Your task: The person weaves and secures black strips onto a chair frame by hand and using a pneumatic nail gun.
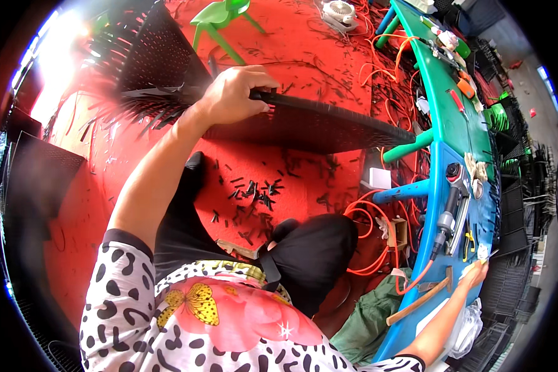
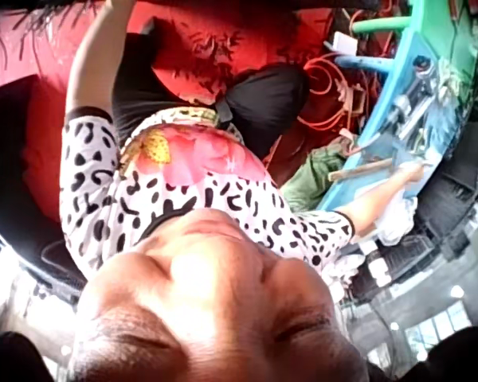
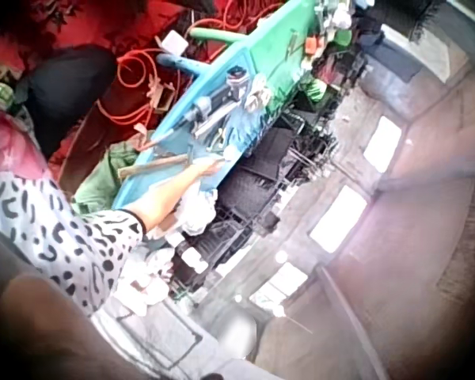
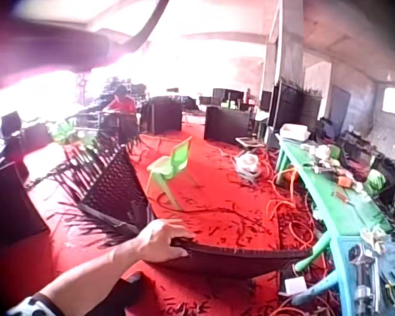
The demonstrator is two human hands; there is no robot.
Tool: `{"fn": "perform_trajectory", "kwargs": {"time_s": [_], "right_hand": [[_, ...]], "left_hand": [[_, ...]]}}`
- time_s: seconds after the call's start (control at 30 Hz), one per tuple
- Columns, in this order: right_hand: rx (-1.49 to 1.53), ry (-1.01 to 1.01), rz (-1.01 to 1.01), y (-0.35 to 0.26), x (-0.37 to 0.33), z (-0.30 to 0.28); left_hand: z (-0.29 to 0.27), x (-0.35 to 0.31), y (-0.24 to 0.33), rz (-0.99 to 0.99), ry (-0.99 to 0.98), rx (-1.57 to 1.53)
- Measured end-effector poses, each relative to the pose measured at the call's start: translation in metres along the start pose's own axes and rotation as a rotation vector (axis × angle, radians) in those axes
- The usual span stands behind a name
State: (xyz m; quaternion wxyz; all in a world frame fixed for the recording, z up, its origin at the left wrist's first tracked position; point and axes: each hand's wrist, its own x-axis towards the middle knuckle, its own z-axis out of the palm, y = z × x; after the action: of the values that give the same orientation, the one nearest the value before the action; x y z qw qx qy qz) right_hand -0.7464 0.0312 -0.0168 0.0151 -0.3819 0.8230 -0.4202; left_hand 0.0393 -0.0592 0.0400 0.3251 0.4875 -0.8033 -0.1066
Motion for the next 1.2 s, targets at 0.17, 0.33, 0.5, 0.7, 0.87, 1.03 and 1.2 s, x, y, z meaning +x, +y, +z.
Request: {"fn": "perform_trajectory", "kwargs": {"time_s": [0.17,0.33,0.5,0.7,0.87,1.03,1.2], "right_hand": [[0.228,-0.291,-0.477,-0.173,-0.078,0.060],[-0.028,-0.431,-1.259,-0.348,-0.225,0.131],[-0.184,-0.356,-1.518,-0.421,-0.275,0.189],[-0.310,-0.381,-1.607,-0.437,-0.291,0.203],[-0.334,-0.359,-1.653,-0.443,-0.296,0.211],[-0.385,-0.270,-1.766,-0.444,-0.297,0.212],[-0.361,-0.236,-1.786,-0.441,-0.293,0.214]], "left_hand": [[0.010,0.002,-0.009,0.074,0.006,-0.106],[0.009,-0.012,-0.008,0.100,0.107,-0.027],[0.016,-0.004,0.000,0.218,0.199,-0.016],[0.018,-0.010,0.000,0.244,0.233,-0.039],[0.018,-0.011,0.003,0.225,0.226,-0.056],[0.019,-0.014,0.005,0.230,0.228,-0.038],[0.017,-0.014,0.009,0.245,0.228,-0.034]]}}
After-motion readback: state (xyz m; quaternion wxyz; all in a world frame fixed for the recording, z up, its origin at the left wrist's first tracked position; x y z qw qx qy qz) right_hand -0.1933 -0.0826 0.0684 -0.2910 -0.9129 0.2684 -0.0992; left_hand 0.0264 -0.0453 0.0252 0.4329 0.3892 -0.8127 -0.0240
